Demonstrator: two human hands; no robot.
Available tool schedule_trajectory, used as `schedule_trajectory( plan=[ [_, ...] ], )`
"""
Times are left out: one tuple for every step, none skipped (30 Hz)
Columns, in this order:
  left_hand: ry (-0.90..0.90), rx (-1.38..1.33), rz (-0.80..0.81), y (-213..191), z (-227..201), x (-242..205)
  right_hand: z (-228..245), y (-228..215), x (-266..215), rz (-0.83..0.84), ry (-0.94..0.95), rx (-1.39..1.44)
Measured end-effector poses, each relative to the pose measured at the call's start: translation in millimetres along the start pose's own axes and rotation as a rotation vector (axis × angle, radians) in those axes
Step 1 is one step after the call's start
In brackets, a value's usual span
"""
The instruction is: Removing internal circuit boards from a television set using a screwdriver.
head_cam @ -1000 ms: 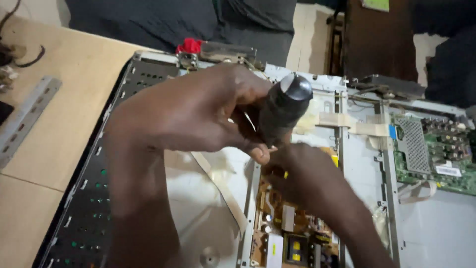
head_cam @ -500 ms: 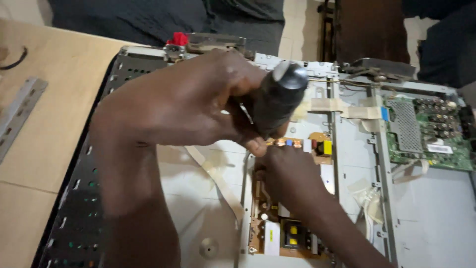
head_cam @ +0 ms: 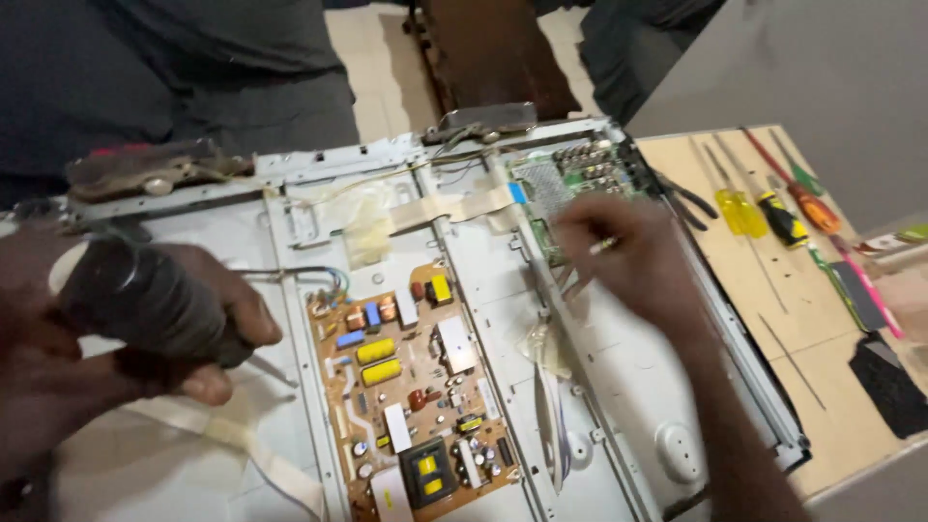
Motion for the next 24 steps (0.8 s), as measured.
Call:
schedule_trajectory(
  plan=[
    [-0.028,0.029,0.011,-1,3,0,-21,-34,-6,-0.188,0.147,-0.164],
    [-0.061,0.055,0.024,-1,7,-2,-41,-67,-15,-0.369,0.297,-0.327],
    [-0.053,0.050,0.028,0,12,0,-100,-86,-32,-0.375,0.302,-0.335],
    [-0.070,0.016,0.043,1,17,1,-153,-113,-50,-0.374,0.366,-0.545],
    [-0.087,-0.018,0.057,2,23,1,-196,-149,-72,-0.370,0.429,-0.755],
    [-0.084,-0.021,0.059,3,20,1,-232,-162,-94,-0.371,0.432,-0.758],
    [-0.096,-0.027,0.048,4,18,1,-270,-175,-117,-0.312,0.583,-0.824],
    [-0.109,-0.029,0.036,4,16,1,-310,-187,-139,-0.252,0.734,-0.883],
    [-0.108,-0.029,0.037,5,15,2,-316,-190,-154,-0.253,0.735,-0.883],
    [-0.075,-0.038,0.037,6,12,2,-324,-193,-166,-0.218,0.744,-0.853],
    [-0.041,-0.047,0.038,7,10,3,-332,-195,-179,-0.184,0.752,-0.822],
    [-0.042,-0.045,0.043,7,15,3,-342,-196,-187,-0.183,0.757,-0.819],
    [-0.059,-0.030,0.064,8,19,2,-350,-198,-194,-0.220,0.676,-0.863],
    [-0.070,-0.018,0.085,9,24,4,-358,-203,-203,-0.260,0.595,-0.910],
    [-0.066,-0.019,0.090,11,27,4,-355,-201,-201,-0.263,0.601,-0.911],
    [-0.059,-0.054,0.087,13,30,4,-352,-200,-200,-0.241,0.569,-0.866],
    [-0.052,-0.089,0.085,15,33,4,-348,-199,-198,-0.220,0.537,-0.820],
    [-0.049,-0.091,0.084,16,35,4,-345,-198,-195,-0.222,0.537,-0.823],
    [-0.156,-0.087,0.078,17,41,3,-343,-196,-193,-0.207,0.622,-0.821],
    [-0.268,-0.082,0.074,18,46,1,-342,-193,-193,-0.188,0.709,-0.816],
    [-0.269,-0.083,0.076,20,48,1,-344,-195,-192,-0.186,0.711,-0.816],
    [-0.416,-0.309,0.052,22,52,0,-345,-196,-192,-0.212,0.623,-0.861],
    [-0.562,-0.534,0.024,25,57,-2,-346,-197,-192,-0.237,0.534,-0.904],
    [-0.568,-0.535,0.024,27,52,0,-351,-204,-199,-0.231,0.534,-0.903]
  ],
)
Point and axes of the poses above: each hand's wrist, its own x-axis towards the middle knuckle, its own y-axis out of the palm, z = x × y, the point moved 2 cm from there along x, towards the middle knuckle, and after that the axes turned 1 degree about -z, right-handed, at the moved point
